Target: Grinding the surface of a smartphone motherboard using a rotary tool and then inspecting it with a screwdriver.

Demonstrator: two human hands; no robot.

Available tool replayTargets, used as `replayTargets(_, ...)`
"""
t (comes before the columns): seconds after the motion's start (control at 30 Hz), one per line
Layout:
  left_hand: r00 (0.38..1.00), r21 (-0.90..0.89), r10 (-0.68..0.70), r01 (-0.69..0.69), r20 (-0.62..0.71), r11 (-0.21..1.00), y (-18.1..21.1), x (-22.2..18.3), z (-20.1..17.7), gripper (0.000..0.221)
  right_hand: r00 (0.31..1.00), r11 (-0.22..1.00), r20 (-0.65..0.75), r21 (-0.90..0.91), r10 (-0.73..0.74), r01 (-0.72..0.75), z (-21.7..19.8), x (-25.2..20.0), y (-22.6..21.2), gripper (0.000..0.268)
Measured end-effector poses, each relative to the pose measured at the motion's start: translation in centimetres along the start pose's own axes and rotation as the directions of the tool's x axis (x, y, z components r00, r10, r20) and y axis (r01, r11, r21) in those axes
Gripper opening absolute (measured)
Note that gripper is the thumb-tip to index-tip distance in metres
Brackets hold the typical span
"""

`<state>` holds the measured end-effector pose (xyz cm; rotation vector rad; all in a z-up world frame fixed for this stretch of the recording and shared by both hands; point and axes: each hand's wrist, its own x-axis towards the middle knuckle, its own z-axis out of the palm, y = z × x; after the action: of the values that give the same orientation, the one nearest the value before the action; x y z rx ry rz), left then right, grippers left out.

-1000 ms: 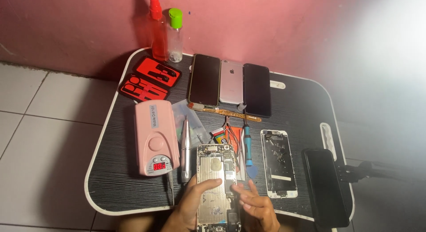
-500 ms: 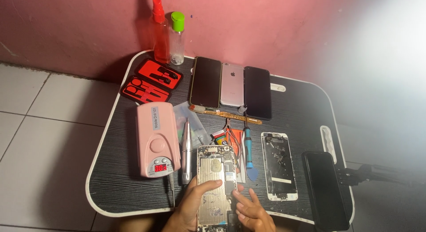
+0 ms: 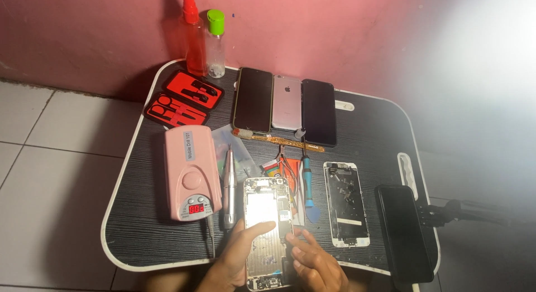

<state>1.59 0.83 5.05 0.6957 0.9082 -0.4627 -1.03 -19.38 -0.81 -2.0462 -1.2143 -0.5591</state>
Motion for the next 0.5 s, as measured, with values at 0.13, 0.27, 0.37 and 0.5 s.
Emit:
replayTargets(0.13,0.991,0.127,-0.072,0.086,-0.109,0.988,0.6,-0.7,0.3,0.060,1.000,1.000,-0.004,0.012,-0.025,0.025,0.2,0.0,-0.1,0.031)
replayTargets(0.27,0.994,-0.014,0.058,-0.057,0.093,0.998,-0.4,1.1,-0.3,0.043,0.996,0.998,-0.059,0.016,0.068,-0.068,-0.1,1.6,-0.9,0.040)
replayTargets(0.37,0.999,0.092,-0.003,0.000,0.035,0.996,-0.2,0.2,-0.1,0.055,0.991,0.991,-0.044,0.037,0.129,-0.127,-0.7,2.0,-1.9,0.052)
replayTargets(0.5,0.996,-0.035,-0.087,0.087,-0.016,0.996,0.4,-1.5,0.5,0.047,0.995,0.971,0.029,0.217,0.099,-0.103,-0.9,1.2,-0.3,0.075)
